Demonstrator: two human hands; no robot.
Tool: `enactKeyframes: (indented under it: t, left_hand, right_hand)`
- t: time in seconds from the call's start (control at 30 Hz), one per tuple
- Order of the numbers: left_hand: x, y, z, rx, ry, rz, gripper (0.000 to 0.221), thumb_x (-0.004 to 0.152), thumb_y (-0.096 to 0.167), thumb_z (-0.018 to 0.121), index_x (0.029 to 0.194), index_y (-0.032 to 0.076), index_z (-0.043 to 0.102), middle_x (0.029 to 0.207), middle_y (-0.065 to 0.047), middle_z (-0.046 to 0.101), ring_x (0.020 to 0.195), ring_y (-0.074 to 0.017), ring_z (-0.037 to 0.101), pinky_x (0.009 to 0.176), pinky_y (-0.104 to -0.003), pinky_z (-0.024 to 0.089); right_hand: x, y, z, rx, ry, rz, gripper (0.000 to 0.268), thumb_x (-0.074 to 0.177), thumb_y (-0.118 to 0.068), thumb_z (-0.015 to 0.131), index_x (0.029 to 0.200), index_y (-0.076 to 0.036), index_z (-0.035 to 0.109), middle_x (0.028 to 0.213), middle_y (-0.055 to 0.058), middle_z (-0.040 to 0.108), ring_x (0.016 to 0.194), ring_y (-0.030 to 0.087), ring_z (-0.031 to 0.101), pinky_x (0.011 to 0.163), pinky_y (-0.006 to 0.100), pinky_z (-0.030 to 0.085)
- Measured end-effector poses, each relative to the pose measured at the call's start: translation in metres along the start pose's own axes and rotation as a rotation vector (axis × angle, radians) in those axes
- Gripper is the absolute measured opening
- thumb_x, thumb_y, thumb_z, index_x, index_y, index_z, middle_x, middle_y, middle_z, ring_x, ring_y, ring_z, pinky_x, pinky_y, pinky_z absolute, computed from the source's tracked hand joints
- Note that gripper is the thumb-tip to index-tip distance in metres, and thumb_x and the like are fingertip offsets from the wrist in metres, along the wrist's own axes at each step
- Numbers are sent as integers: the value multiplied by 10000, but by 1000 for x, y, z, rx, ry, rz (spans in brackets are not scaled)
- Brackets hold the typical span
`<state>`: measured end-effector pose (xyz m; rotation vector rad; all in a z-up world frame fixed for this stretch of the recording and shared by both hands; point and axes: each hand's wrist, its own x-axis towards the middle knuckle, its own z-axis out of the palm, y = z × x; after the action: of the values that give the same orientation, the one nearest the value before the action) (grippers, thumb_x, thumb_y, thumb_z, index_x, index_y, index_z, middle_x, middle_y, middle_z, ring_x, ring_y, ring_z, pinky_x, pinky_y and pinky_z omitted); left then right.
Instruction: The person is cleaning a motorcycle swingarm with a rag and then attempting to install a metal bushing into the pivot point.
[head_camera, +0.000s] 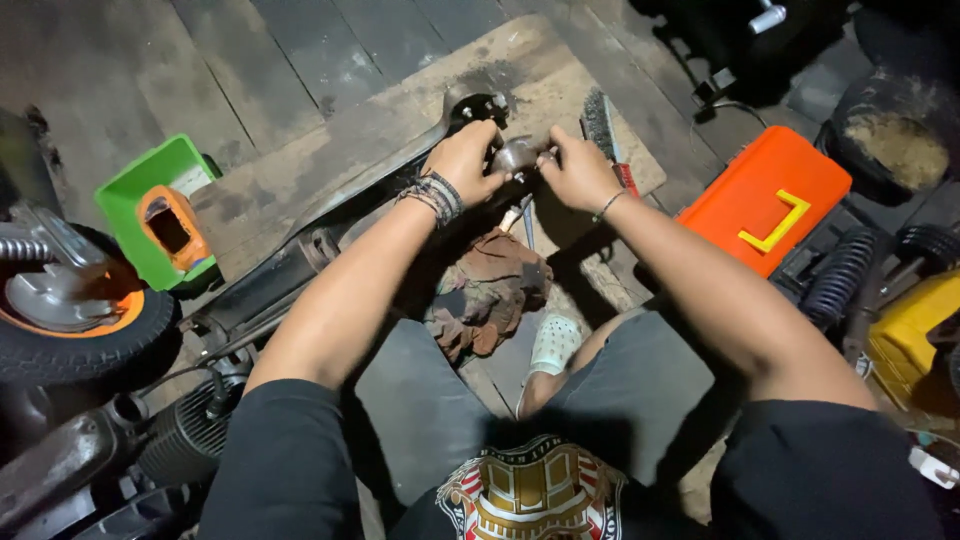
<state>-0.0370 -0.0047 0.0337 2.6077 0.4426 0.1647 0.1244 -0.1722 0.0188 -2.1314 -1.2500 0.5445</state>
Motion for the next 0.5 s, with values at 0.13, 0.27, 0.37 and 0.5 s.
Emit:
enactKeyframes:
  t: [0.13,0.27,0.37,0.5]
  left_hand:
    - [1,1,-2,16,-8,-3,390,841,342,764,1104,176,529,1033,-86,592,1030,-398,676,878,-543,547]
    - [2,0,1,22,1,8,391,827,361,757,1091,190,524,1027,-82,584,1025,-396,674,875,-542,548]
    - [0,2,-1,6,22,-1,366,825,323,758,1070,180,527,1011,-87,588,1007,-401,680,864,-533,551]
    - [0,4,-4,-23,24,-2,352,828,286,756,1076,170,534,995,-86,588,989,-405,678,843,-535,547]
  right_hand:
    - [-2,-18,-10,41,-28,-1,212,956,-289,654,1115,-149,635,1014,238,721,1036,478,660,828,563,508]
    - [-4,-10,-15,-21,13,21,135,970,-222,624,1061,-123,642,901,231,728,926,487,692,786,562,536]
    - [0,-12,-15,9,-49,26,223,955,-292,653,1084,-113,620,992,254,717,1029,498,658,832,596,511]
    - [7,2,-12,11,-44,26,206,947,-272,663,1085,-120,650,952,240,730,982,461,692,827,557,525]
